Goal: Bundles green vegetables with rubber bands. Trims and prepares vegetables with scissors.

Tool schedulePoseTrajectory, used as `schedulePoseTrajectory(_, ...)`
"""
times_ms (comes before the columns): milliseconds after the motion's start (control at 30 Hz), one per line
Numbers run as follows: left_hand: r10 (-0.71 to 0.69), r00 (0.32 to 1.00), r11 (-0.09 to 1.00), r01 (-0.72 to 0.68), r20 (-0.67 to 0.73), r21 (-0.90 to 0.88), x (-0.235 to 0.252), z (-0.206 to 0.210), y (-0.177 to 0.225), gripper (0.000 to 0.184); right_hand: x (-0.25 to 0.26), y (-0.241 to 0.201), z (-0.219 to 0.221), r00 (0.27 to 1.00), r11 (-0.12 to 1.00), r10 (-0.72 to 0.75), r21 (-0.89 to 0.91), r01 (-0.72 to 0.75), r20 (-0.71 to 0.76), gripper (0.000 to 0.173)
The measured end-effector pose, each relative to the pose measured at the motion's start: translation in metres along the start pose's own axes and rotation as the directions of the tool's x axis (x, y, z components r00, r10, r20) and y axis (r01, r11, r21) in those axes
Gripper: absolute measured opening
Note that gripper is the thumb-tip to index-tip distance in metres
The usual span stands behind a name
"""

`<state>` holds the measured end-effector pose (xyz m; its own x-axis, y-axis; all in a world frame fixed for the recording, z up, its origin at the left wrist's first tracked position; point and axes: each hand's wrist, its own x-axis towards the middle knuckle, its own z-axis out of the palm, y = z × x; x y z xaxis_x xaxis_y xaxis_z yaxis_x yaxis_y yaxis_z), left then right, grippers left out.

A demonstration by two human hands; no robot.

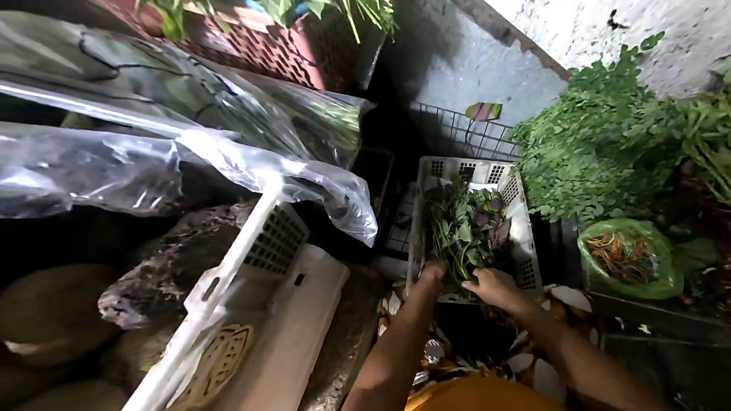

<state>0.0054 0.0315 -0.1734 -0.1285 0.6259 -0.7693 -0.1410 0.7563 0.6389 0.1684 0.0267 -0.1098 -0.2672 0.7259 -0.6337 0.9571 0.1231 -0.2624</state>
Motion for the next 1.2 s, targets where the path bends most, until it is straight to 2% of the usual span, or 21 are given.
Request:
schedulePoseTrajectory(67, -0.005, 1.000, 0.993, 0.008, 0.031, -0.114, -0.003, 0.005, 0.000, 0.032, 0.008, -0.001, 0.008, 1.000, 0.999, 0.024, 0.044, -0.025, 0.020, 0.060)
schedulePoseTrajectory(133, 0.039, 0.997, 0.974, -0.024, 0.062, -0.226, -0.007, 0.008, 0.005, 0.032, 0.008, 0.007, 0.000, 1.000, 0.980, -0.004, 0.200, 0.006, -0.011, 0.050)
schedulePoseTrajectory(200, 0.111, 0.989, 0.948, -0.075, 0.102, -0.309, -0.017, 0.010, 0.015, 0.036, 0.002, 0.017, -0.015, 0.996, 0.937, -0.007, 0.348, 0.036, -0.083, 0.045)
schedulePoseTrajectory(300, 0.176, 0.974, 0.914, -0.107, 0.144, -0.392, -0.032, 0.017, 0.031, 0.044, -0.006, 0.031, -0.034, 0.987, 0.842, 0.070, 0.540, 0.020, -0.147, 0.039)
schedulePoseTrajectory(433, 0.146, 0.973, 0.900, -0.056, 0.178, -0.433, -0.040, 0.030, 0.029, 0.046, -0.006, 0.037, -0.038, 0.969, 0.822, 0.127, 0.569, 0.017, -0.212, 0.041)
schedulePoseTrajectory(533, 0.140, 0.977, 0.914, -0.063, 0.164, -0.401, -0.039, 0.038, 0.018, 0.050, -0.016, 0.024, -0.024, 0.994, 0.810, 0.103, 0.584, -0.056, -0.048, 0.069)
schedulePoseTrajectory(600, 0.216, 0.969, 0.946, -0.177, 0.123, -0.270, -0.042, 0.042, 0.012, 0.054, -0.017, 0.019, -0.013, 0.997, 0.826, 0.074, 0.559, -0.074, 0.022, 0.075)
schedulePoseTrajectory(667, 0.338, 0.933, 0.941, -0.330, 0.121, -0.078, -0.050, 0.045, 0.012, 0.053, -0.019, 0.018, -0.012, 0.997, 0.868, 0.053, 0.491, -0.077, 0.063, 0.068)
schedulePoseTrajectory(700, 0.405, 0.906, 0.913, -0.409, 0.120, 0.008, -0.056, 0.048, 0.013, 0.050, -0.021, 0.018, -0.013, 0.998, 0.894, 0.043, 0.445, -0.055, 0.036, 0.060)
schedulePoseTrajectory(767, 0.557, 0.822, 0.818, -0.568, 0.116, 0.094, -0.074, 0.053, 0.022, 0.046, -0.029, 0.016, -0.025, 0.991, 0.930, 0.011, 0.367, 0.040, -0.137, 0.047)
schedulePoseTrajectory(867, 0.766, 0.642, 0.643, -0.766, 0.033, -0.014, -0.108, 0.064, 0.034, 0.044, -0.056, 0.007, -0.057, 0.885, 0.939, -0.018, 0.296, 0.175, -0.466, 0.041)
schedulePoseTrajectory(900, 0.774, 0.633, 0.632, -0.771, 0.013, -0.079, -0.117, 0.067, 0.038, 0.046, -0.063, 0.004, -0.067, 0.837, 0.936, -0.017, 0.286, 0.206, -0.547, 0.038)
schedulePoseTrajectory(933, 0.750, 0.660, 0.656, -0.741, 0.025, -0.143, -0.122, 0.068, 0.041, 0.048, -0.068, 0.002, -0.074, 0.808, 0.933, -0.023, 0.278, 0.229, -0.588, 0.036)
schedulePoseTrajectory(967, 0.699, 0.710, 0.709, -0.675, 0.086, -0.203, -0.124, 0.066, 0.045, 0.049, -0.071, -0.002, -0.080, 0.811, 0.935, -0.031, 0.269, 0.229, -0.584, 0.036)
schedulePoseTrajectory(1033, 0.559, 0.775, 0.827, -0.496, 0.293, -0.266, -0.124, 0.057, 0.055, 0.044, -0.071, -0.016, -0.080, 0.849, 0.955, -0.040, 0.230, 0.188, -0.527, 0.039)
schedulePoseTrajectory(1100, 0.460, 0.805, 0.882, -0.366, 0.375, -0.297, -0.116, 0.043, 0.066, 0.041, -0.064, -0.027, -0.070, 0.872, 0.945, -0.131, 0.207, 0.254, -0.472, 0.045)
schedulePoseTrajectory(1133, 0.453, 0.818, 0.882, -0.353, 0.355, -0.314, -0.109, 0.033, 0.070, 0.037, -0.055, -0.025, -0.065, 0.866, 0.898, -0.228, 0.248, 0.363, -0.444, 0.052)
schedulePoseTrajectory(1200, 0.471, 0.850, 0.873, -0.409, 0.238, -0.267, -0.100, 0.007, 0.076, 0.030, -0.028, -0.019, -0.056, 0.827, 0.683, -0.382, 0.477, 0.554, -0.413, 0.061)
